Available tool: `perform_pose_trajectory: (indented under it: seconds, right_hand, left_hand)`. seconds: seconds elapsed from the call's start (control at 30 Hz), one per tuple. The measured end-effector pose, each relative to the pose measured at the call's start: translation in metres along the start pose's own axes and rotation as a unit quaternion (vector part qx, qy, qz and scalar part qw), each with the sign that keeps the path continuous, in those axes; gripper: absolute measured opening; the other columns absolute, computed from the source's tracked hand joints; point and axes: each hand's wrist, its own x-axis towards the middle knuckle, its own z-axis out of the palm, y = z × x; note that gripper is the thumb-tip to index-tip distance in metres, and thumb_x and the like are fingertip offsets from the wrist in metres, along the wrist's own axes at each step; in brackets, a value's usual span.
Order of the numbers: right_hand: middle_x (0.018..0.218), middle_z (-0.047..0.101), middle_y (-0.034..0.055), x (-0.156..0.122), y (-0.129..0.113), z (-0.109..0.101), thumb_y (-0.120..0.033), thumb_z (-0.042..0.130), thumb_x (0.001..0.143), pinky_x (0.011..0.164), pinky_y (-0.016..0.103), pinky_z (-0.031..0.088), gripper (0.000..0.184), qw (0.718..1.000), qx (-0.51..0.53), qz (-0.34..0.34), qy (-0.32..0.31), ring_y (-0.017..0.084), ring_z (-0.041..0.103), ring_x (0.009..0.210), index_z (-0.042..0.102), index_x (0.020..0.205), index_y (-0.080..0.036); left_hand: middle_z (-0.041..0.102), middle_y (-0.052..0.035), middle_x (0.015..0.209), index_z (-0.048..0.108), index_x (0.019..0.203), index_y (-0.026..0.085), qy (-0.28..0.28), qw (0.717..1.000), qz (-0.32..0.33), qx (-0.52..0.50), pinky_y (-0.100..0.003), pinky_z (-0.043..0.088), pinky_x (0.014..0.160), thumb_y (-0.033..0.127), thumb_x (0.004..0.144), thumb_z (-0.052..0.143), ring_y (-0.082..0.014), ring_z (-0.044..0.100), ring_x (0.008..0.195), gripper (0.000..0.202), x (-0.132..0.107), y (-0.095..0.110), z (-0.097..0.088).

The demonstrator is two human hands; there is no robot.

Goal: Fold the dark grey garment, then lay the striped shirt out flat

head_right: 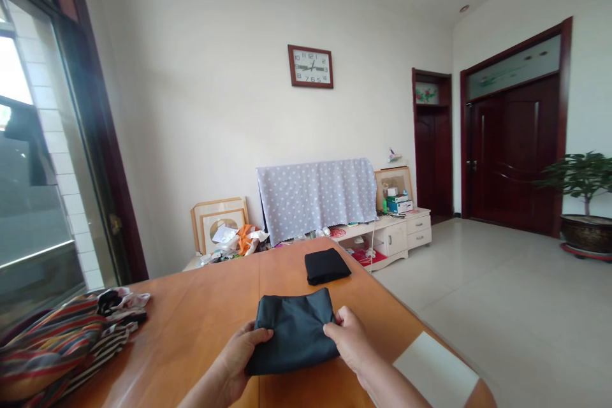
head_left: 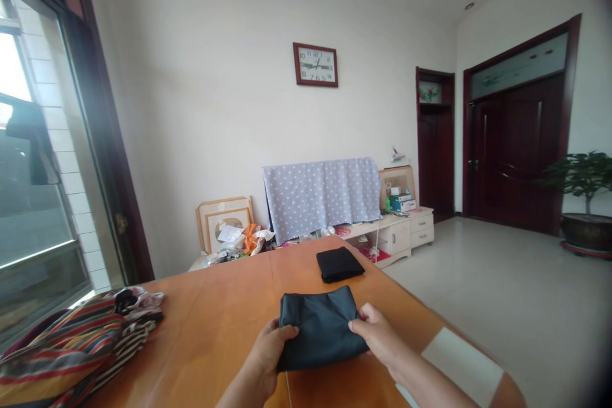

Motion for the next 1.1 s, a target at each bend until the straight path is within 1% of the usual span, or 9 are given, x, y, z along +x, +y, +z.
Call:
perform_pose_trajectory:
  seconds: [0.13,0.27,0.43,0.57,0.63,0.73,0.87,0.97,1.1]
  right_hand:
    - [0.063,0.053,-0.0059,0.052,-0.016,-0.018,-0.035,0.064,0.067,0.056,0.024,0.033,0.025,0.999,0.02,-0.022,0.021,0.014,0.049,0.063,0.043,0.074,-0.024]
    - [0.064,0.058,-0.0047,0.109,-0.023,-0.034,-0.037,0.067,0.066,0.058,0.024,0.037,0.026,0.997,0.053,-0.035,0.035,0.015,0.054,0.065,0.049,0.078,-0.023]
    - [0.079,0.069,0.0017,0.18,-0.02,-0.049,-0.043,0.067,0.068,0.061,0.026,0.042,0.032,0.995,0.073,-0.02,0.064,0.019,0.062,0.075,0.057,0.09,-0.021]
    - [0.093,0.072,0.0046,0.226,-0.012,-0.057,-0.046,0.068,0.068,0.064,0.027,0.047,0.038,0.99,0.104,-0.018,0.089,0.019,0.065,0.082,0.061,0.098,-0.022]
    - [0.094,0.072,0.0048,0.245,-0.007,-0.061,-0.044,0.067,0.069,0.063,0.027,0.048,0.039,0.987,0.127,-0.021,0.095,0.019,0.065,0.081,0.063,0.101,-0.022]
    - [0.093,0.073,0.0047,0.268,0.001,-0.067,-0.039,0.066,0.069,0.063,0.027,0.05,0.04,0.981,0.166,-0.027,0.095,0.019,0.066,0.08,0.064,0.105,-0.022]
    - [0.103,0.073,0.007,0.286,0.011,-0.071,-0.035,0.068,0.069,0.066,0.028,0.053,0.044,0.973,0.211,-0.04,0.09,0.021,0.068,0.089,0.064,0.111,-0.022]
    - [0.11,0.073,0.0079,0.292,0.021,-0.069,-0.037,0.069,0.071,0.071,0.029,0.055,0.043,0.968,0.23,-0.042,0.09,0.022,0.069,0.096,0.064,0.111,-0.023]
    - [0.106,0.074,0.0086,0.296,0.036,-0.065,-0.039,0.069,0.073,0.074,0.032,0.057,0.035,0.969,0.231,-0.031,0.086,0.024,0.069,0.099,0.066,0.103,-0.021]
  left_hand:
    - [0.074,-0.005,0.089,0.06,0.111,0.021,-0.02,0.998,0.046,-0.038,-0.03,0.056,0.065,0.014,0.063,0.072,-0.0191,0.07,0.069,0.05,0.039,0.014,0.031]
    - [0.073,-0.0044,0.09,0.058,0.116,0.022,-0.023,0.996,0.077,-0.032,-0.029,0.055,0.066,0.013,0.066,0.07,-0.0167,0.068,0.067,0.052,0.093,0.027,0.064]
    - [0.072,-0.0036,0.093,0.059,0.115,0.022,-0.019,0.995,0.091,-0.032,-0.026,0.053,0.067,0.016,0.065,0.074,-0.0157,0.067,0.072,0.052,0.164,0.035,0.103]
    - [0.072,-0.0028,0.093,0.061,0.114,0.023,-0.01,0.995,0.096,-0.032,-0.024,0.05,0.064,0.018,0.067,0.072,-0.015,0.066,0.072,0.048,0.206,0.037,0.126]
    - [0.071,-0.0028,0.092,0.061,0.115,0.022,-0.01,0.995,0.095,-0.033,-0.023,0.048,0.061,0.017,0.068,0.069,-0.0147,0.065,0.07,0.048,0.221,0.037,0.136]
    - [0.072,-0.0035,0.095,0.059,0.122,0.023,-0.011,0.995,0.094,-0.037,-0.022,0.047,0.058,0.016,0.069,0.066,-0.0147,0.064,0.07,0.055,0.237,0.034,0.148]
    - [0.072,-0.0046,0.098,0.055,0.128,0.024,-0.013,0.994,0.096,-0.049,-0.022,0.049,0.059,0.016,0.071,0.066,-0.0144,0.065,0.071,0.058,0.252,0.03,0.158]
    - [0.072,-0.0046,0.096,0.057,0.124,0.023,-0.015,0.994,0.091,-0.058,-0.023,0.051,0.062,0.018,0.073,0.069,-0.0142,0.066,0.071,0.052,0.261,0.023,0.161]
    - [0.072,-0.0057,0.09,0.06,0.115,0.019,-0.007,0.996,0.069,-0.058,-0.023,0.051,0.061,0.022,0.076,0.071,-0.0148,0.067,0.068,0.04,0.272,0.006,0.156]
